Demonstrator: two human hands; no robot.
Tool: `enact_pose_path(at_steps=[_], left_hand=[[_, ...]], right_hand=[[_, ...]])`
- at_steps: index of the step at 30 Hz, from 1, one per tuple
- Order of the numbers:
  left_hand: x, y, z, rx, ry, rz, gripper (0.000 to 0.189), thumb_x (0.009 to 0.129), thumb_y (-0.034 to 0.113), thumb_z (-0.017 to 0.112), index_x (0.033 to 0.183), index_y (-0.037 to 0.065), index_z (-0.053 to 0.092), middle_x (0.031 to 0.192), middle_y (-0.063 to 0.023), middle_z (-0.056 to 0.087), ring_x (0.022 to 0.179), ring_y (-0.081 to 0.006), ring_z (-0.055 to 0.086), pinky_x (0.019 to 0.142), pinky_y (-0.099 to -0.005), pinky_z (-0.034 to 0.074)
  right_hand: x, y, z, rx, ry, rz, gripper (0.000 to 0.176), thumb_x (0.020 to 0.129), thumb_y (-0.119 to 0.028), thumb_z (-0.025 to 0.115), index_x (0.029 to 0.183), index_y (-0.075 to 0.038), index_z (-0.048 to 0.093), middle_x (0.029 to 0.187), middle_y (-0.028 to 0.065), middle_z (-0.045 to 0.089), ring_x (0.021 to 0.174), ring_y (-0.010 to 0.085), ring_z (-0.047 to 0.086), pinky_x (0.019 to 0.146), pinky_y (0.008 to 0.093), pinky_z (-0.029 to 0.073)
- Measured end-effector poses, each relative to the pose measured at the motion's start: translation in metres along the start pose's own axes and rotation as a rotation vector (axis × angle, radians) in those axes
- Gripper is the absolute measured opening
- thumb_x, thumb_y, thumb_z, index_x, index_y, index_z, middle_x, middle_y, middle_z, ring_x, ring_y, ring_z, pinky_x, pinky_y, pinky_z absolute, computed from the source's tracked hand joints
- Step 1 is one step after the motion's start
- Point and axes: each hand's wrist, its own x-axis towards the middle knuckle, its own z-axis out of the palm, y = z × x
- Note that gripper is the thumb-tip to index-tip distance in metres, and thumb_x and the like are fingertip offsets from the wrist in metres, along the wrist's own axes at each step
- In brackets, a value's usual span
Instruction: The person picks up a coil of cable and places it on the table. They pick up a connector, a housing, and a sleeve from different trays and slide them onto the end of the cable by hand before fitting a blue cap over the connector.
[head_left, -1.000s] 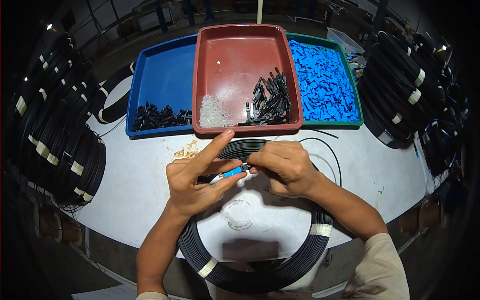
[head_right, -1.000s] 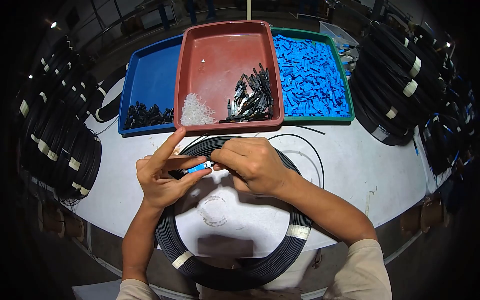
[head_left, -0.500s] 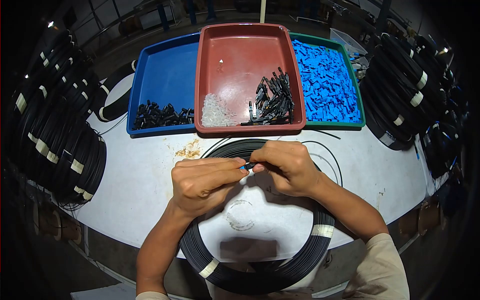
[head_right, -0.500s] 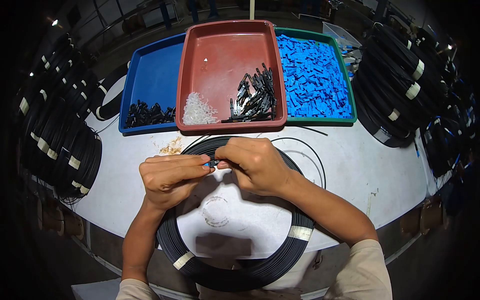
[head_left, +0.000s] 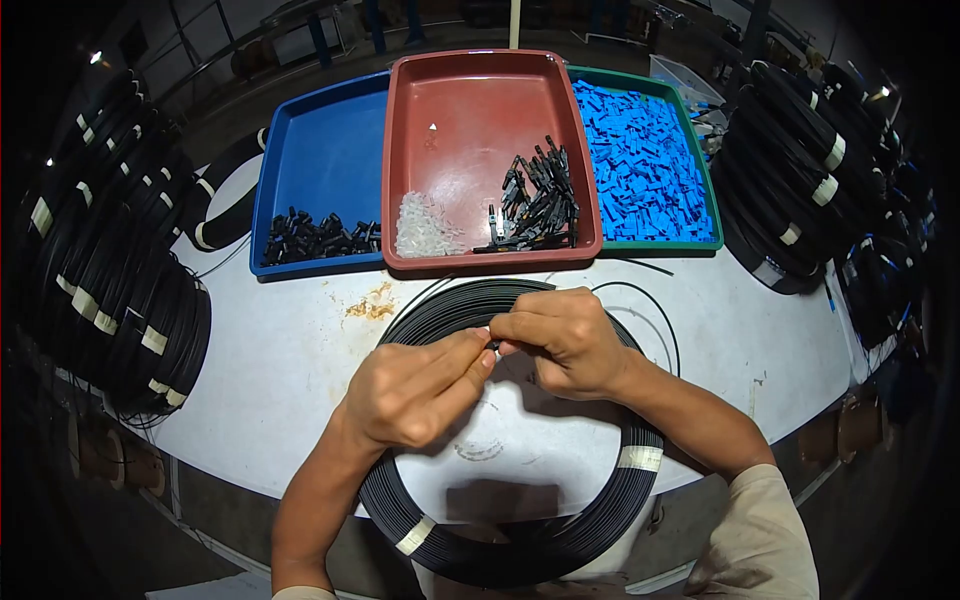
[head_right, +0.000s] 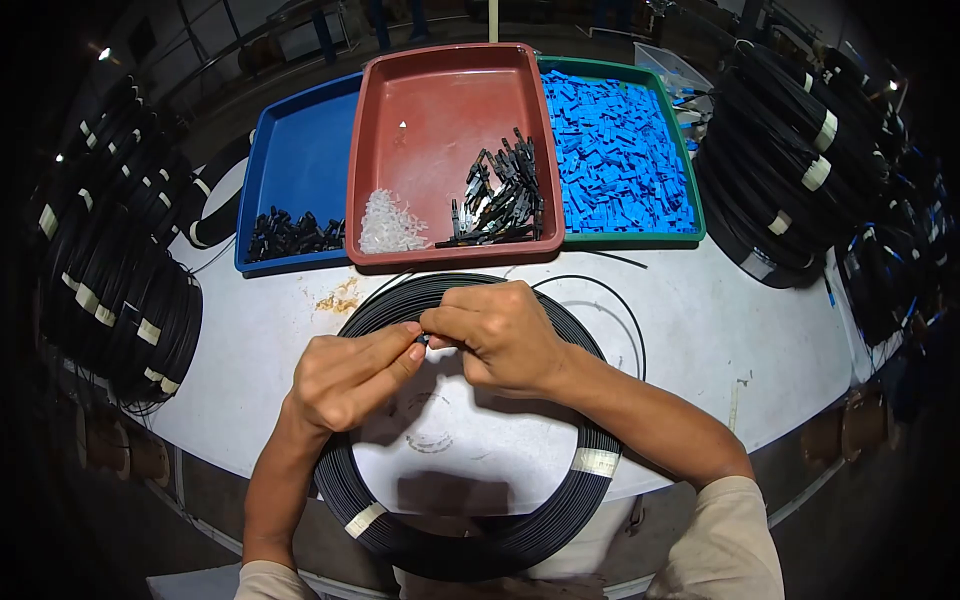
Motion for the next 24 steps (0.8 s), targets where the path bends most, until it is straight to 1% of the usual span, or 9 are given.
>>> enact_pose_path(at_steps=[2,6,10,11,12,15,20,22,24], left_hand=[[0.002,0.002,0.000,0.184,-0.014,0.123,0.009,0.075,-0.001,0.072,0.083,-0.004,0.073,0.089,-0.0158,0.074,0.081,-0.0237,0.075,0.058,-0.0276,0.061],[-0.001,-0.007,0.000,0.022,0.015,-0.002,0.012,0.073,-0.002,0.072,0.085,-0.002,0.073,0.089,-0.0140,0.074,0.081,-0.0235,0.075,0.060,-0.0289,0.061],[-0.011,-0.015,0.007,-0.231,0.142,-0.455,0.050,0.069,0.004,0.085,0.118,0.003,0.072,0.097,-0.0108,0.077,0.077,-0.0190,0.076,0.065,-0.0259,0.060],[-0.010,-0.016,0.008,-0.251,0.152,-0.472,0.067,0.069,0.006,0.088,0.131,0.003,0.064,0.102,-0.0096,0.077,0.079,-0.0176,0.077,0.067,-0.0244,0.059],[-0.010,-0.017,0.009,-0.249,0.150,-0.474,0.067,0.069,0.006,0.088,0.131,0.003,0.064,0.102,-0.0096,0.077,0.079,-0.0176,0.077,0.067,-0.0244,0.059],[-0.010,-0.018,0.009,-0.345,0.099,-0.501,0.098,0.066,0.004,0.092,0.149,-0.003,0.040,0.091,-0.0139,0.077,0.087,-0.0185,0.076,0.077,-0.0258,0.059],[-0.010,-0.017,0.011,-0.372,0.168,-0.547,0.103,0.066,0.001,0.091,0.152,-0.002,0.034,0.089,-0.0142,0.077,0.086,-0.0192,0.076,0.080,-0.0255,0.058],[-0.011,-0.016,0.011,-0.401,0.112,-0.583,0.095,0.065,0.005,0.090,0.148,0.000,0.043,0.124,-0.0179,0.069,0.088,-0.0209,0.076,0.076,-0.0253,0.060],[-0.009,-0.016,0.009,-0.386,0.116,-0.570,0.095,0.065,0.005,0.091,0.147,0.001,0.045,0.119,-0.0190,0.071,0.088,-0.0201,0.076,0.076,-0.0248,0.060]], right_hand=[[0.002,-0.001,0.000,0.075,-0.005,0.054,0.017,0.073,0.000,0.068,0.090,-0.002,0.068,0.071,0.0100,0.062,0.063,0.0274,0.063,0.057,0.0376,0.049],[0.003,0.001,0.000,0.187,-0.039,0.170,0.014,0.079,0.000,0.070,0.093,0.000,0.070,0.078,0.0133,0.067,0.069,0.0296,0.066,0.062,0.0376,0.052],[0.004,0.005,0.000,0.140,0.069,0.086,0.024,0.081,0.001,0.071,0.105,0.000,0.068,0.089,0.0149,0.071,0.077,0.0292,0.070,0.067,0.0375,0.055],[0.004,0.005,0.001,0.144,0.068,0.085,0.024,0.081,0.001,0.071,0.105,0.000,0.068,0.089,0.0149,0.071,0.077,0.0292,0.070,0.067,0.0375,0.055],[0.005,0.005,0.002,0.136,0.075,0.092,0.029,0.081,0.001,0.072,0.110,0.000,0.066,0.092,0.0150,0.071,0.079,0.0290,0.071,0.068,0.0372,0.055],[0.003,0.001,0.003,0.093,0.076,0.076,0.045,0.080,0.004,0.072,0.122,0.000,0.057,0.100,0.0147,0.070,0.080,0.0275,0.072,0.070,0.0365,0.057],[0.003,0.004,0.003,0.128,0.156,0.086,0.049,0.079,0.005,0.073,0.123,0.000,0.054,0.100,0.0145,0.069,0.078,0.0255,0.073,0.067,0.0356,0.057],[0.003,0.003,0.003,0.110,0.093,0.075,0.048,0.080,0.004,0.073,0.124,0.000,0.053,0.103,0.0148,0.068,0.078,0.0255,0.073,0.068,0.0356,0.057],[0.004,0.004,0.002,0.126,0.102,0.102,0.047,0.080,0.003,0.073,0.123,0.000,0.053,0.101,0.0146,0.069,0.078,0.0257,0.073,0.068,0.0359,0.057]])
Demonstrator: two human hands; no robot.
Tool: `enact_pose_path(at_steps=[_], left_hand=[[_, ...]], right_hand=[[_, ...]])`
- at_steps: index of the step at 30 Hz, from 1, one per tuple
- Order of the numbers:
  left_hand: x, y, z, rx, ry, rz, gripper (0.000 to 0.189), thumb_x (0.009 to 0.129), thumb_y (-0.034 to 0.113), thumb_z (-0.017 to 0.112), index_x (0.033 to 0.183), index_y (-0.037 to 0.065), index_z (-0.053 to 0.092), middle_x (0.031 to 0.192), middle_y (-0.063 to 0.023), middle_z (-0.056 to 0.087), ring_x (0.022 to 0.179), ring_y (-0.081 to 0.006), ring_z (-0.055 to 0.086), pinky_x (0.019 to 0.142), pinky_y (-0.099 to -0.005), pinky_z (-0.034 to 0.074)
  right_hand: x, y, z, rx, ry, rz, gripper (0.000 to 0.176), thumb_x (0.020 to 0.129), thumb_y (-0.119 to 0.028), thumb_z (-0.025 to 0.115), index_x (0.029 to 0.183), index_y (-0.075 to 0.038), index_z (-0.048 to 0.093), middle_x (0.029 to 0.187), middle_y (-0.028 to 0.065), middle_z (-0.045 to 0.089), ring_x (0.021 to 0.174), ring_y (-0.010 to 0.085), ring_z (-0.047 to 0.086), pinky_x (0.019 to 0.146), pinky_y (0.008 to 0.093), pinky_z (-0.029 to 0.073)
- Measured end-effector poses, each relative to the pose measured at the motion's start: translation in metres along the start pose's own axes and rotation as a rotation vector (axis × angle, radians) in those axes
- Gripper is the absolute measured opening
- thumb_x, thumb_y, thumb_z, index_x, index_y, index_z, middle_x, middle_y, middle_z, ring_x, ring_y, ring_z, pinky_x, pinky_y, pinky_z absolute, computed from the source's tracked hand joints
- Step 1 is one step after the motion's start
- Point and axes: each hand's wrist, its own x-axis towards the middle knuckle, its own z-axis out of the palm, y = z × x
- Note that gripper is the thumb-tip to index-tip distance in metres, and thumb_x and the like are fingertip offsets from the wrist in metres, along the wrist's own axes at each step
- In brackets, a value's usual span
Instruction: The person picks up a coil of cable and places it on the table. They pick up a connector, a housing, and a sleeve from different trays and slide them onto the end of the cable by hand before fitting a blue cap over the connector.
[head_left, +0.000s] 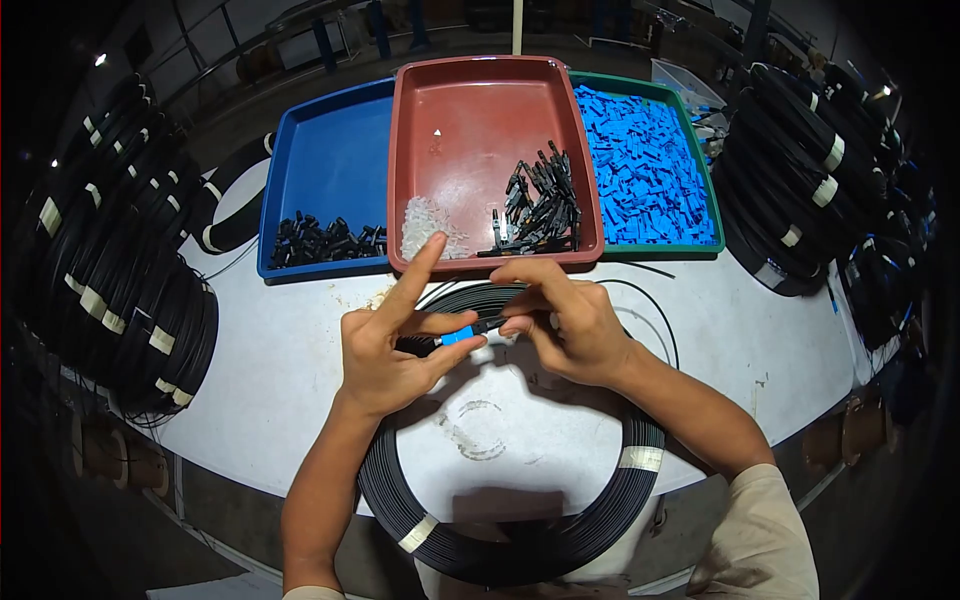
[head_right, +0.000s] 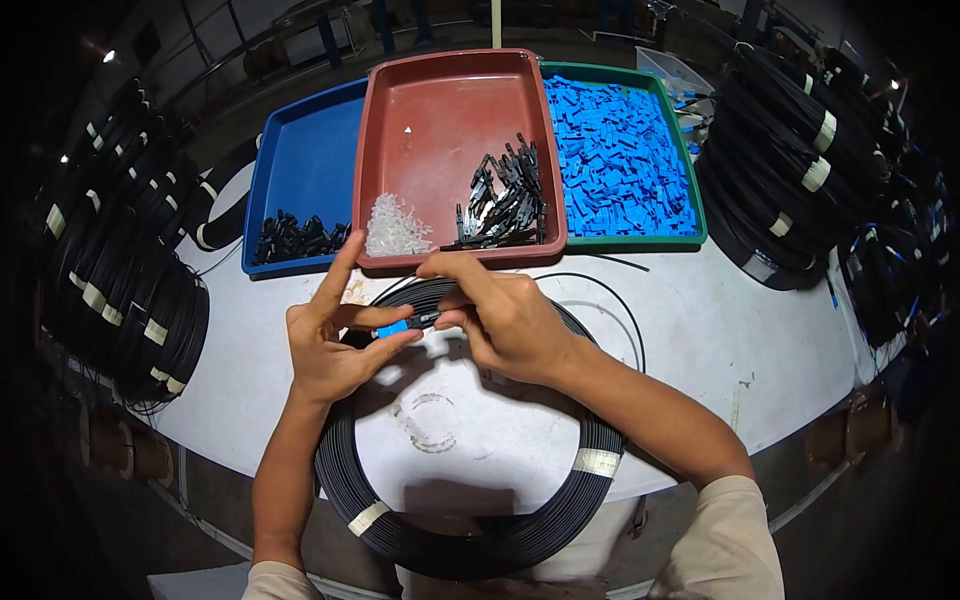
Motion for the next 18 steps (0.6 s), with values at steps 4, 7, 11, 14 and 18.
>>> enact_pose_path(at_steps=[4,7,11,14,18], left_hand=[[0.001,-0.002,-0.006,0.075,0.044,0.092,0.089,0.067,0.010,0.090,0.145,0.000,0.048,0.103,-0.0170,0.075,0.087,-0.0201,0.076,0.079,-0.0258,0.058],[0.005,0.003,-0.017,0.107,0.100,0.132,0.081,0.073,0.009,0.087,0.143,-0.003,0.049,0.095,-0.0157,0.077,0.088,-0.0198,0.076,0.083,-0.0271,0.056],[0.001,0.002,-0.038,0.056,0.432,0.033,0.053,0.091,0.015,0.071,0.137,-0.005,0.053,0.092,-0.0162,0.077,0.089,-0.0183,0.074,0.087,-0.0290,0.055],[0.002,0.008,-0.056,0.057,0.557,0.007,0.041,0.099,0.016,0.062,0.134,-0.004,0.056,0.094,-0.0151,0.076,0.089,-0.0188,0.073,0.082,-0.0294,0.056],[-0.047,0.044,-0.057,0.042,0.471,-0.115,0.036,0.091,0.013,0.068,0.122,-0.006,0.065,0.094,-0.0175,0.075,0.085,-0.0216,0.073,0.083,-0.0319,0.055]], right_hand=[[-0.001,0.011,-0.001,-0.028,-0.014,0.014,0.046,0.079,0.004,0.072,0.121,-0.001,0.054,0.095,0.0142,0.070,0.081,0.0278,0.072,0.071,0.0369,0.055],[0.000,0.016,-0.007,-0.212,-0.035,-0.104,0.051,0.073,0.014,0.066,0.121,-0.001,0.055,0.095,0.0156,0.068,0.091,0.0319,0.068,0.081,0.0378,0.055],[0.000,0.024,-0.006,-0.136,0.017,0.122,0.050,0.071,0.024,0.053,0.116,0.002,0.058,0.105,0.0170,0.068,0.094,0.0303,0.069,0.082,0.0360,0.054],[0.001,0.030,-0.008,-0.129,-0.011,0.168,0.051,0.066,0.024,0.052,0.111,0.002,0.058,0.099,0.0189,0.065,0.097,0.0340,0.066,0.082,0.0387,0.056],[-0.002,0.033,-0.014,-0.179,-0.180,0.314,0.046,0.066,0.023,0.052,0.107,0.002,0.058,0.098,0.0204,0.063,0.093,0.0340,0.065,0.076,0.0405,0.053]])
